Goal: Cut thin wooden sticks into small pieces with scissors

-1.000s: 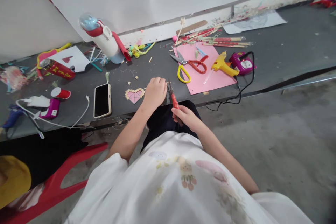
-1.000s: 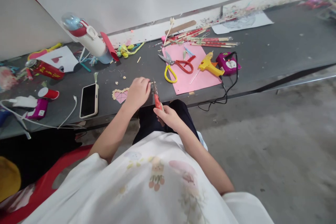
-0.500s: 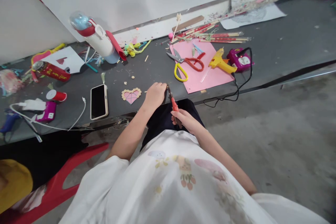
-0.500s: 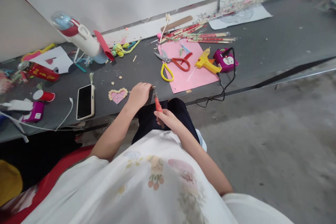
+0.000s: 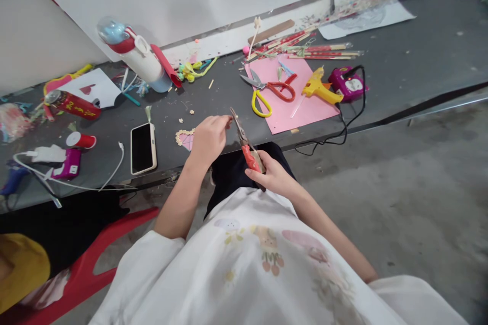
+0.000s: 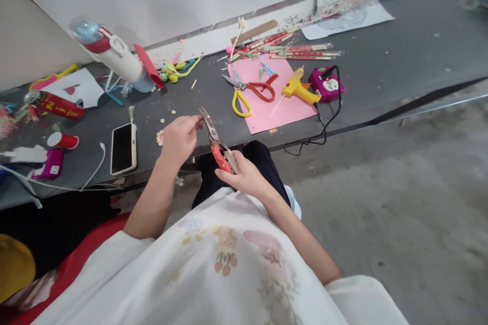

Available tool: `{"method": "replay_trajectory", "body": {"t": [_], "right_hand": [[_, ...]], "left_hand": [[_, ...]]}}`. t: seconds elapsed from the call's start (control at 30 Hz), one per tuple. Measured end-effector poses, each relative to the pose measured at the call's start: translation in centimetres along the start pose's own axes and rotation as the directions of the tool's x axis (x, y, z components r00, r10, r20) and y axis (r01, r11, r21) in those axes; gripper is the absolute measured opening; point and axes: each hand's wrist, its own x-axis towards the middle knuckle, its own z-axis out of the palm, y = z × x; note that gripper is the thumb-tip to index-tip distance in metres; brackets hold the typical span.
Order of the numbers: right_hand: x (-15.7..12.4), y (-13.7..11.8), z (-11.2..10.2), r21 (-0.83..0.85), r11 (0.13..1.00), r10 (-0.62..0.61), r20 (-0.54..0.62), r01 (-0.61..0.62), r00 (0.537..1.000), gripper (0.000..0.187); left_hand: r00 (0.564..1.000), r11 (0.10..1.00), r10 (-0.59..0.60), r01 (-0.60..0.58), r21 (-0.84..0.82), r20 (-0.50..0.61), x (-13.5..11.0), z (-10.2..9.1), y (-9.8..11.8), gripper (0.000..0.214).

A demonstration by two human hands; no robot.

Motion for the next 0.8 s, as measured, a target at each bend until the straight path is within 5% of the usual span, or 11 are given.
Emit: {"method": "replay_trajectory", "body": {"t": [0.2,0.43,0.8], "right_hand": [[0.0,0.2,-0.4,0.314,0.945,0.011,0.258,-0.094,0.966,0.041],[0.7,1.2,-0.6,0.487,0.869,-0.094,0.333,-0.085,0.938,0.047],[0.9,1.4,-0.8,0.401,0.913,-0.076,0.343,-0.073,0.936,0.042]], "left_hand": [[0.999,0.998,0.000,-0.003,0.066,0.048,0.0,-1.6,0.5,0.032],[0.995,0.981,-0.004,-0.016,0.193,0.102,0.3,-2.6,1.3,0.028],[0.975,0.978,-0.049,0.003,0.209,0.217,0.7,-3.4,1.4,0.026]]}}
